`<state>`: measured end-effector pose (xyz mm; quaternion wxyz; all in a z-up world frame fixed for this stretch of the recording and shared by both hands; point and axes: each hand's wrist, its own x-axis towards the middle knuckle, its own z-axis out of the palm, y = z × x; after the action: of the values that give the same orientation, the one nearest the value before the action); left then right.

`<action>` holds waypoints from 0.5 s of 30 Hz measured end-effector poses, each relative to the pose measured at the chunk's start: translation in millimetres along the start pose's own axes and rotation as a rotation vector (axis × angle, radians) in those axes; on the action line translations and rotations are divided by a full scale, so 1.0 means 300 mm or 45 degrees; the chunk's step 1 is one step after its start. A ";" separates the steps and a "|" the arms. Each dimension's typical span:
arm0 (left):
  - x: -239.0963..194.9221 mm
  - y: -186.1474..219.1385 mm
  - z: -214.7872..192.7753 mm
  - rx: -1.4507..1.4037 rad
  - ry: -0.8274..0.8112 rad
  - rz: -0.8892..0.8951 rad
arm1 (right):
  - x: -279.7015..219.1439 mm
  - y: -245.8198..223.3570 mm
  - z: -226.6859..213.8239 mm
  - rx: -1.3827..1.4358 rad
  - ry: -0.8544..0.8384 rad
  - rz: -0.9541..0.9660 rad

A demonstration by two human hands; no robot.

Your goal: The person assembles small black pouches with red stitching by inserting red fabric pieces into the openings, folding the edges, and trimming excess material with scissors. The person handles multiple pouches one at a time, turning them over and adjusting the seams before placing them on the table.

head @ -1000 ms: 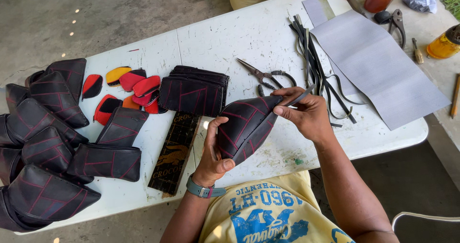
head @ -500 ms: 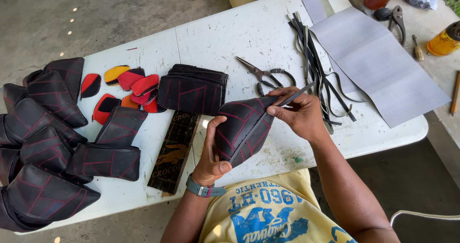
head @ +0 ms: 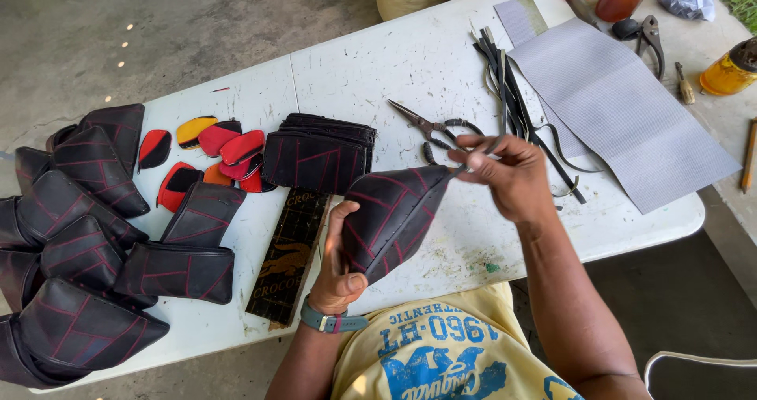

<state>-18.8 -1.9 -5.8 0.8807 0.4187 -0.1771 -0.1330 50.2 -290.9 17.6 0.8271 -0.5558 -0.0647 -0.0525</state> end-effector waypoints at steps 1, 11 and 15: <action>-0.007 0.004 -0.006 0.020 -0.001 -0.006 | 0.007 -0.018 -0.016 -0.005 0.014 -0.021; -0.055 0.011 -0.044 0.099 0.022 -0.033 | 0.007 -0.022 -0.014 -0.023 -0.028 -0.081; -0.060 0.008 -0.054 0.085 0.004 -0.038 | 0.005 -0.022 -0.013 0.016 -0.044 -0.053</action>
<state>-28.0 17.7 -17.1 0.8645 0.4506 -0.1737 -0.1396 50.7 -296.9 22.3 0.8281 -0.5500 -0.0908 -0.0597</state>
